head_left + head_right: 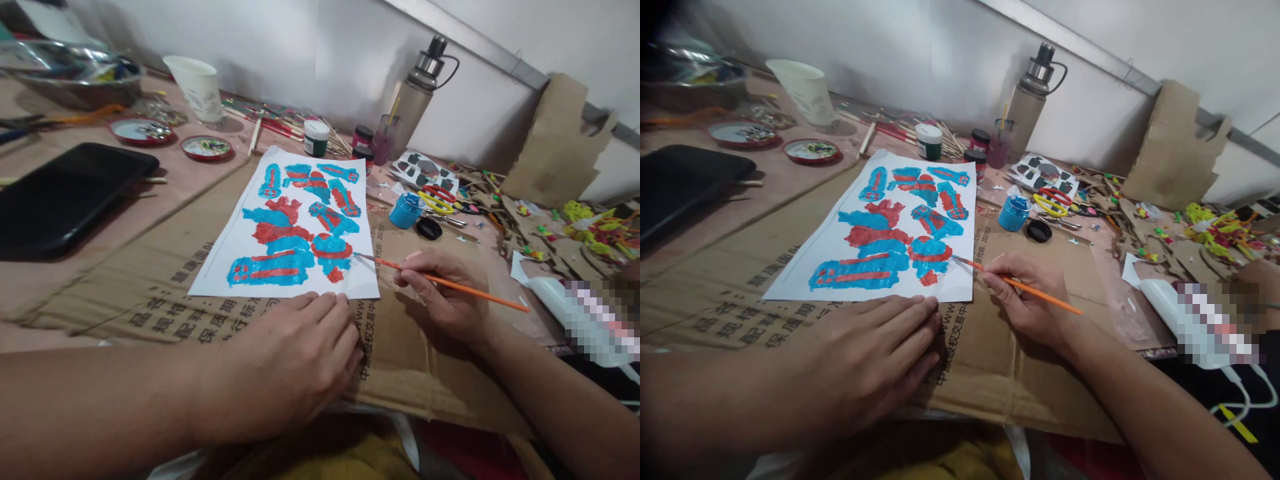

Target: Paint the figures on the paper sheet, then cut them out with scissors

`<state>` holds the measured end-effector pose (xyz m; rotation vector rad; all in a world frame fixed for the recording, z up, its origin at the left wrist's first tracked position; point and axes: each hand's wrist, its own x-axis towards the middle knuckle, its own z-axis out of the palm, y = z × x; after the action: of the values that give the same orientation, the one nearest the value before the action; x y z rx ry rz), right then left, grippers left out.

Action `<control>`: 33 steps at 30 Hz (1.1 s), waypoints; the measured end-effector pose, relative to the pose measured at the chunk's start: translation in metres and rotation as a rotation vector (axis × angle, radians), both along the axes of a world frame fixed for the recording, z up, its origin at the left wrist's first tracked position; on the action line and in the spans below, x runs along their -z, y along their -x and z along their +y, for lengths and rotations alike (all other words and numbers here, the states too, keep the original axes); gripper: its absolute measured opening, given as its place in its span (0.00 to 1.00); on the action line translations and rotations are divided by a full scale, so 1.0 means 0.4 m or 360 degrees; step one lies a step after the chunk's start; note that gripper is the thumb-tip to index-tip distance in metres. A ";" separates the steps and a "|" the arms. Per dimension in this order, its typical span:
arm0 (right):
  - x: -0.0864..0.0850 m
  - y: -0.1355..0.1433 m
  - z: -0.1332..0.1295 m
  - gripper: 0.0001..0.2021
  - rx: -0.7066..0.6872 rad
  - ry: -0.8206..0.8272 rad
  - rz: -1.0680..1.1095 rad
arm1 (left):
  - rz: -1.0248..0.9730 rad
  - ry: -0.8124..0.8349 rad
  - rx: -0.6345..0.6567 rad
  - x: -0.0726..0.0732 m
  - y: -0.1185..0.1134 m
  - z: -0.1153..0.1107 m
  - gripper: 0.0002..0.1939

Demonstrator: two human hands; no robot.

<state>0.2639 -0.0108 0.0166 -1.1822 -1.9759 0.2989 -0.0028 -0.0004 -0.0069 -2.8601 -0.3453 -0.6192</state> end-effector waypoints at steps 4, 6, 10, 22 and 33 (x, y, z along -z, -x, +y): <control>0.000 0.007 0.001 0.06 -0.0114 -0.0020 -0.0071 | 0.0016 0.0007 -0.0005 0.002 0.000 -0.001 0.11; -0.002 0.011 0.000 0.06 -0.0146 -0.0020 -0.0071 | 0.0009 0.0009 -0.0004 0.003 0.000 -0.001 0.10; -0.006 0.012 -0.007 0.06 -0.0171 0.0035 -0.0003 | -0.0029 0.0021 -0.0004 0.006 0.002 -0.001 0.10; 0.005 0.016 -0.004 0.05 -0.0171 0.0047 0.0050 | -0.0008 0.0044 0.0007 0.005 0.002 -0.001 0.08; 0.005 0.016 0.001 0.08 -0.0127 0.0021 0.0063 | 0.0003 0.0054 0.0012 -0.001 0.000 0.002 0.10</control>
<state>0.2575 -0.0104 0.0145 -1.0995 -1.9921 0.3739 -0.0027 0.0003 -0.0066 -2.8954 -0.3483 -0.6174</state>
